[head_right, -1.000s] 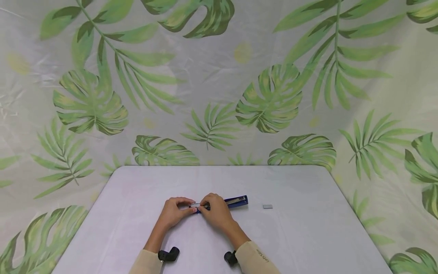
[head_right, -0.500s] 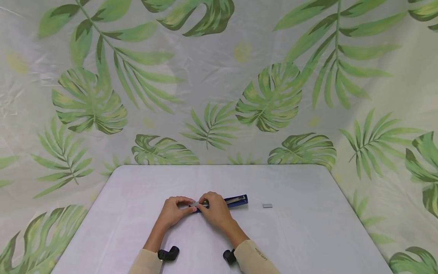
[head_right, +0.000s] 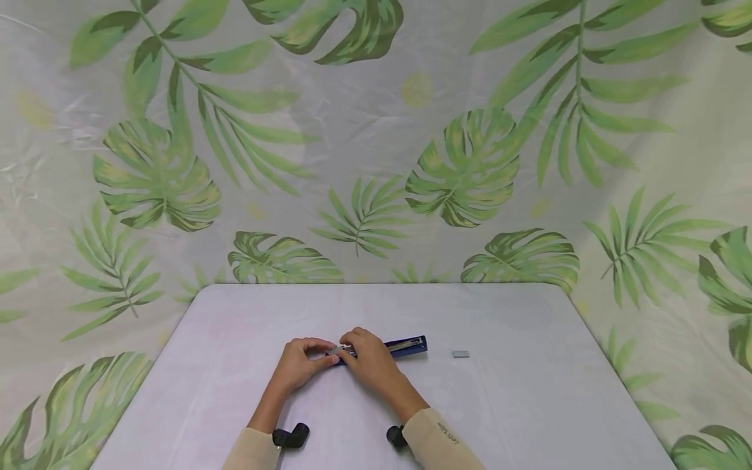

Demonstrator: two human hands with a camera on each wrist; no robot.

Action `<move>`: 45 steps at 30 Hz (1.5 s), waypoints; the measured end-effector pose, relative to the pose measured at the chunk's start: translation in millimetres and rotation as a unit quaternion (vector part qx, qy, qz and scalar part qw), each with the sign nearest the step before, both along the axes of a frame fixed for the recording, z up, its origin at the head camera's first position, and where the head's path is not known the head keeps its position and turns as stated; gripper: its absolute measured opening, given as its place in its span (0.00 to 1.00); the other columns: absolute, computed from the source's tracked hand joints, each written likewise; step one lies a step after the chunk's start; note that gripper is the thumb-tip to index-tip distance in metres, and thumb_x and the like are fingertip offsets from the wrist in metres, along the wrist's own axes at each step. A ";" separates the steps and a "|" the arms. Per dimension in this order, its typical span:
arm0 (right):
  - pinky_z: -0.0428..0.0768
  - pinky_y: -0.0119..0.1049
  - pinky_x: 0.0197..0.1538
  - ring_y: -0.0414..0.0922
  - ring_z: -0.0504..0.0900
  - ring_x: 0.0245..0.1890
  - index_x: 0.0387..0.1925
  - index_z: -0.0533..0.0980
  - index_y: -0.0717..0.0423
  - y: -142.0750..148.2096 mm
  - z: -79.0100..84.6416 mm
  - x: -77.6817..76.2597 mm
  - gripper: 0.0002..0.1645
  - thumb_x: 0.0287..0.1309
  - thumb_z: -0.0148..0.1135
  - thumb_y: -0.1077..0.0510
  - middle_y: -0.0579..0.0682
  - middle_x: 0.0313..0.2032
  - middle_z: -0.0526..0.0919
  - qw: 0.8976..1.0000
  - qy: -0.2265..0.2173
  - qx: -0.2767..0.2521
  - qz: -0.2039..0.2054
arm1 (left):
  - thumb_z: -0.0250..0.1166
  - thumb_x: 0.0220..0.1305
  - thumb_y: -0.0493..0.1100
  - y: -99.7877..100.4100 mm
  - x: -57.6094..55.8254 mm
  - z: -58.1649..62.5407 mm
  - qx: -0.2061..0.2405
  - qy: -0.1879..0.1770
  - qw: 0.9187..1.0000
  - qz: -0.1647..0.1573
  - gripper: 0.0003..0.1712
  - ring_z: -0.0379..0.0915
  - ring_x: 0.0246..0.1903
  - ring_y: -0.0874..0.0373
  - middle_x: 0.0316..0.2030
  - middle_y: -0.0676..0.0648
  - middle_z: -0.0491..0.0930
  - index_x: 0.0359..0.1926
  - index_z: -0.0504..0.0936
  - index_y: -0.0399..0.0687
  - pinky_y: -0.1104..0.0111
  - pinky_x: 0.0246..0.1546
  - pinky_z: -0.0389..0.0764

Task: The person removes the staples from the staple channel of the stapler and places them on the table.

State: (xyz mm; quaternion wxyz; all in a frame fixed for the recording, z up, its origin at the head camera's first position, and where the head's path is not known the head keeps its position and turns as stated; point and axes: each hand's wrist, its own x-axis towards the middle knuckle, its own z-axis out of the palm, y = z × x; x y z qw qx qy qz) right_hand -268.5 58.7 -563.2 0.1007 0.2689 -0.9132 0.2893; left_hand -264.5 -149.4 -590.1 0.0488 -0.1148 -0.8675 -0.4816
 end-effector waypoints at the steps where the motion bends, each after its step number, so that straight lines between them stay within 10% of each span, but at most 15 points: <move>1: 0.83 0.37 0.48 0.40 0.84 0.42 0.47 0.85 0.51 0.3 0.5 -0.2 0.12 0.66 0.70 0.51 0.44 0.43 0.85 1.000 0.005 0.012 0.004 | 0.79 0.55 0.57 -0.1 0.0 0.2 -0.001 0.000 1.000 -0.001 0.13 0.85 0.48 0.58 0.39 0.60 0.90 0.40 0.92 0.63 0.56 0.56 0.80; 9: 0.83 0.39 0.52 0.42 0.84 0.46 0.47 0.86 0.51 1.5 4.0 -1.1 0.11 0.69 0.67 0.50 0.45 0.44 0.84 0.997 0.022 0.070 0.019 | 0.80 0.55 0.56 -0.1 0.7 0.7 0.001 -0.001 1.000 -0.001 0.12 0.85 0.47 0.58 0.38 0.61 0.90 0.40 0.92 0.64 0.58 0.55 0.80; 26: 0.83 0.38 0.51 0.38 0.84 0.46 0.47 0.85 0.49 14.7 -2.3 -4.4 0.08 0.70 0.65 0.54 0.43 0.44 0.84 0.997 -0.044 -0.054 0.025 | 0.80 0.53 0.58 0.4 -0.1 -0.4 -0.001 -0.001 1.000 0.010 0.15 0.85 0.47 0.56 0.38 0.59 0.90 0.40 0.92 0.62 0.54 0.55 0.80; 45: 0.83 0.40 0.54 0.40 0.84 0.49 0.49 0.85 0.49 39.3 8.4 -2.4 0.11 0.72 0.64 0.51 0.42 0.47 0.85 0.997 -0.045 -0.067 -0.008 | 0.81 0.53 0.54 1.5 1.0 -0.3 0.004 -0.013 1.000 0.014 0.13 0.85 0.46 0.58 0.37 0.59 0.90 0.40 0.92 0.62 0.55 0.53 0.80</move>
